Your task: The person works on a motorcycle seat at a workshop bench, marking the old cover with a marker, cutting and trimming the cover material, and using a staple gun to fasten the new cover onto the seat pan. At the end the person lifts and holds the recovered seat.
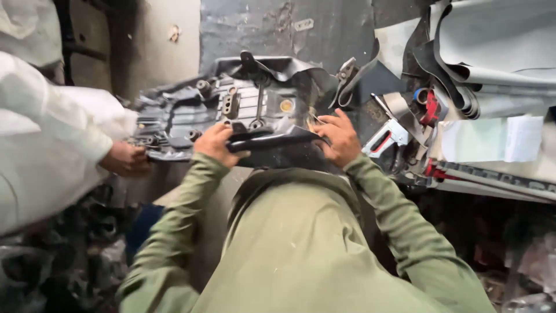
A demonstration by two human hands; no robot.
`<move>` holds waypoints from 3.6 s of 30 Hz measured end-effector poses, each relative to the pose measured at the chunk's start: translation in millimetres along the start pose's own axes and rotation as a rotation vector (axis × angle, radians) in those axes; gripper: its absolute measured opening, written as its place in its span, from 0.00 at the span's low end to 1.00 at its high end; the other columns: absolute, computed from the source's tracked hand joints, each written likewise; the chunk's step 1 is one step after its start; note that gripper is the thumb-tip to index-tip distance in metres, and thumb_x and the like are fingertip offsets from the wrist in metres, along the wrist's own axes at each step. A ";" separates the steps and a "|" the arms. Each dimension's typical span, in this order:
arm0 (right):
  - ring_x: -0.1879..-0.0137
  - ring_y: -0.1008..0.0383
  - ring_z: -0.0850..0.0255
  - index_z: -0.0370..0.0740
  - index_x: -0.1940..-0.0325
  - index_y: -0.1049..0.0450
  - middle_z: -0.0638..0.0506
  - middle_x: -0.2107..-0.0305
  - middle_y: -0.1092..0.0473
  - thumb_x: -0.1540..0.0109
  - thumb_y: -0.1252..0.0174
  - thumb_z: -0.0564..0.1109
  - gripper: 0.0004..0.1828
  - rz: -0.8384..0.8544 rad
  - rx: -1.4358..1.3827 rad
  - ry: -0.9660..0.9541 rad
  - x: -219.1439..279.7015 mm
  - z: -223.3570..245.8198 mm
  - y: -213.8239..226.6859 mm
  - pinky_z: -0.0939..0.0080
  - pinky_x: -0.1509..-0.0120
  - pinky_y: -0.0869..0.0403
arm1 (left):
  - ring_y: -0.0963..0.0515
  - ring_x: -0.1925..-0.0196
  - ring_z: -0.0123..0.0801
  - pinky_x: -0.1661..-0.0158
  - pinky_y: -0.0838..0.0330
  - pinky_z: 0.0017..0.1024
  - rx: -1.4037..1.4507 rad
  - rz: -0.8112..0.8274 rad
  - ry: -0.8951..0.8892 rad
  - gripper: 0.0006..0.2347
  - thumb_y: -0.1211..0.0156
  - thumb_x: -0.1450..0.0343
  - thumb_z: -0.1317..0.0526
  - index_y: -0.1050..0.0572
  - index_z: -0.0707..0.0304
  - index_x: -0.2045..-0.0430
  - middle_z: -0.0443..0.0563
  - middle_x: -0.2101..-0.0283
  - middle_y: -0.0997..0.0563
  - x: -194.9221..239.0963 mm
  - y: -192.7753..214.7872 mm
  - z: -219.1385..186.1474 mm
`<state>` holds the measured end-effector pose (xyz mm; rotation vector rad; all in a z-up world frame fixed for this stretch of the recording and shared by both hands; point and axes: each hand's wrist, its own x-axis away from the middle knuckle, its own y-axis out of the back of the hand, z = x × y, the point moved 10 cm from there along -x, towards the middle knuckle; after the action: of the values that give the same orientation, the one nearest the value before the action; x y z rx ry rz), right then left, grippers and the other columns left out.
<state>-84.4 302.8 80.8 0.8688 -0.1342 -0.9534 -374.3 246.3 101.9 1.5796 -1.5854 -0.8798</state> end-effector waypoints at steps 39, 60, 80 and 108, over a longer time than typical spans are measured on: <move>0.85 0.46 0.62 0.31 0.82 0.30 0.46 0.91 0.42 0.38 0.41 0.47 0.21 0.105 -0.534 -0.713 -65.6 -195.8 -17.3 0.56 0.76 0.41 | 0.35 0.36 0.62 0.34 0.44 0.52 -0.214 0.616 -0.887 0.42 0.29 0.43 0.43 0.33 0.84 0.43 0.73 0.41 0.31 -154.6 -155.7 -200.1; 0.80 0.39 0.58 0.33 0.83 0.29 0.41 0.88 0.37 0.50 0.39 0.43 0.12 0.573 -0.769 -0.523 -12.5 -206.4 -160.6 0.51 0.74 0.39 | 0.27 0.50 0.48 0.46 0.33 0.41 -0.200 0.614 -0.904 0.23 0.32 0.36 0.48 0.24 0.70 0.57 0.59 0.57 0.26 -153.7 -174.5 -210.4; 0.63 0.22 0.61 0.45 0.57 0.24 0.53 0.65 0.23 0.37 0.47 0.57 0.16 -0.806 -1.994 -1.271 162.9 -149.5 -221.8 0.62 0.65 0.24 | 0.21 0.65 0.42 0.64 0.31 0.39 -0.689 0.370 -0.876 0.09 0.32 0.35 0.55 0.20 0.59 0.73 0.52 0.68 0.22 -40.4 -278.5 -215.3; 0.43 0.34 0.40 0.32 0.44 0.33 0.37 0.49 0.34 0.40 0.27 0.56 0.34 -0.603 0.545 -0.981 209.3 -173.5 34.6 0.40 0.40 0.32 | 0.61 0.23 0.67 0.39 0.66 0.85 -0.185 0.806 -0.468 0.46 0.24 0.64 0.37 0.25 0.35 0.45 0.57 0.27 0.44 17.0 -249.3 -162.4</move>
<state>143.1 256.0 -64.6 0.8729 -1.0560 -1.9128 -107.6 228.8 -29.9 0.5062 -2.1447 -0.9153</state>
